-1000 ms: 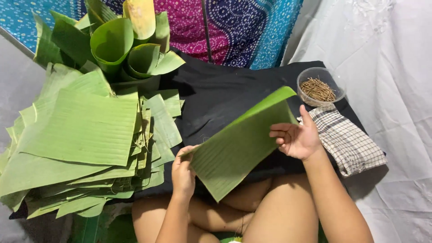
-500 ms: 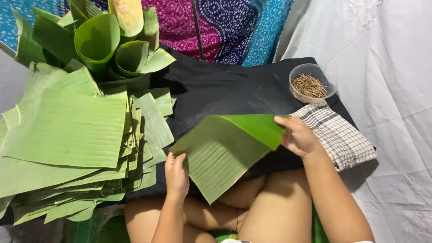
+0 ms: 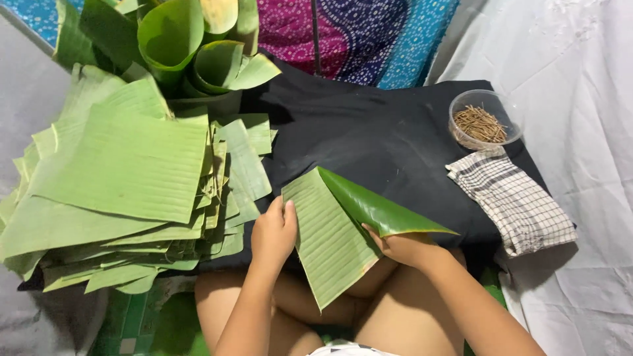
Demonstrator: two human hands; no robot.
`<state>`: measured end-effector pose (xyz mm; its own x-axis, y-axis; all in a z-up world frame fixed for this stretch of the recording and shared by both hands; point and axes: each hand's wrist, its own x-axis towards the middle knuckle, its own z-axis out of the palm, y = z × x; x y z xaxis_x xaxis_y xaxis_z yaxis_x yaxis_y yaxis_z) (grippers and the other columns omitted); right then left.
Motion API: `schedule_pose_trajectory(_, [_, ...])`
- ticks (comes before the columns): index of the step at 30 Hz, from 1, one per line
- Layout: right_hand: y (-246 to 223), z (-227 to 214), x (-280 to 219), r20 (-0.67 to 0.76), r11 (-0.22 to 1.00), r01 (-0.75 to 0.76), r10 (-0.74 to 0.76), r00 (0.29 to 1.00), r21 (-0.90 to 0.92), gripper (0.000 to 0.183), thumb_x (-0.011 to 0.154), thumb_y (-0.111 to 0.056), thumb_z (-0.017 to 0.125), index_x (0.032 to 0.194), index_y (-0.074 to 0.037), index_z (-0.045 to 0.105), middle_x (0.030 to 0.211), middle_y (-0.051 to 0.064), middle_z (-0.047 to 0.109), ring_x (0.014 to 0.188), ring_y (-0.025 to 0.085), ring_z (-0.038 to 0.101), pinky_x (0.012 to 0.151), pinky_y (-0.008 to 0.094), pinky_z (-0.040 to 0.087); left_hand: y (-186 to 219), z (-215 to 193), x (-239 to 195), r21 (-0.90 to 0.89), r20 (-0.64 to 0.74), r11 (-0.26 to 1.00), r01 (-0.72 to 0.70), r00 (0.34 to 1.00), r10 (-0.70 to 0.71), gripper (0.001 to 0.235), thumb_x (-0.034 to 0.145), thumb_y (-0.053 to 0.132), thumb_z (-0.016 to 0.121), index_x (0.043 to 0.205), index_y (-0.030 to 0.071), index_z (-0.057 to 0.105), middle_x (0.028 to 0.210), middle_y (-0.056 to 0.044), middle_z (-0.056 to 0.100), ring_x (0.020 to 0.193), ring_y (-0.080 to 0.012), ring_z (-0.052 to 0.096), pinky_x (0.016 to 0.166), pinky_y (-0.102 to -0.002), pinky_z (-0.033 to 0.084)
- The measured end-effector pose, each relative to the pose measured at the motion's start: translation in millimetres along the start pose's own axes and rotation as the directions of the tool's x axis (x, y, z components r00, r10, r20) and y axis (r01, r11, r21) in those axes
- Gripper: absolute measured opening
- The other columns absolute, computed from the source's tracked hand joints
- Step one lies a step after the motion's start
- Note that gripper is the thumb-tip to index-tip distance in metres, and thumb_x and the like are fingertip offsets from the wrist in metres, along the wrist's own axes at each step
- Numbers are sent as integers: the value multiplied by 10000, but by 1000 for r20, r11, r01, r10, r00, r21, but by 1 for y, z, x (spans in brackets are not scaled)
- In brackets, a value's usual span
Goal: Cleaning banana leaves with a cloth and folding them into cone shapes secured with small wooden sticks.
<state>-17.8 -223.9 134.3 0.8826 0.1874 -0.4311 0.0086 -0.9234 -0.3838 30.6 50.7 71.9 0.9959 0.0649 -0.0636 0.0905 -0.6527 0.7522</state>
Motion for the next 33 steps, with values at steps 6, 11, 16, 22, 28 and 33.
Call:
schedule_pose_trajectory(6, [-26,-13,-5,78,955,-205,193,978,216,993,860,-868,318,1293,-53,683,1289,149,725,1283,320,626,1185,475,392,4,-8,7,-349,36,932,103,995,-96,385,1035,252,550,1351,77,684,782,-158,776,609,-196,687,532,-343,549])
schedule_pose_trajectory(11, [-34,-20,-3,269,978,-176,201,942,-114,1171,821,-873,-9,1356,-49,629,1417,143,636,1353,295,578,1196,445,359,24,-6,3,-763,115,628,155,988,-105,457,1001,114,533,1429,-45,522,659,-106,653,468,-135,572,464,-231,510])
schedule_pose_trajectory(16, [-48,-30,-11,363,984,-155,177,915,-87,1115,848,-818,35,1499,-27,474,1559,171,488,1469,326,447,1238,459,292,35,10,-7,-868,66,493,53,998,9,766,974,106,539,1644,144,169,1146,-253,689,986,-307,713,912,-487,589])
schedule_pose_trajectory(22, [8,32,7,227,970,-190,153,962,151,1149,843,-903,188,1363,32,604,1456,248,566,1429,380,479,1229,504,315,36,31,-15,-133,242,700,-702,662,709,1094,728,126,778,1645,117,182,1691,-324,-40,1539,-542,-23,1198,-691,37])
schedule_pose_trajectory(28, [104,95,22,57,952,-2,-16,998,307,584,860,-592,586,1285,-217,726,1253,64,749,1287,241,639,1155,455,451,28,44,8,426,-6,357,-831,392,920,1010,664,92,847,1557,348,452,1562,-47,498,1411,-241,501,1222,-643,153])
schedule_pose_trajectory(33, [101,57,1,204,977,195,-209,956,88,582,857,-539,565,1253,-141,718,1176,161,756,1171,355,686,1101,544,493,37,10,-3,171,330,539,-825,563,757,704,732,163,802,1387,302,586,1005,47,770,974,-202,751,863,-371,587])
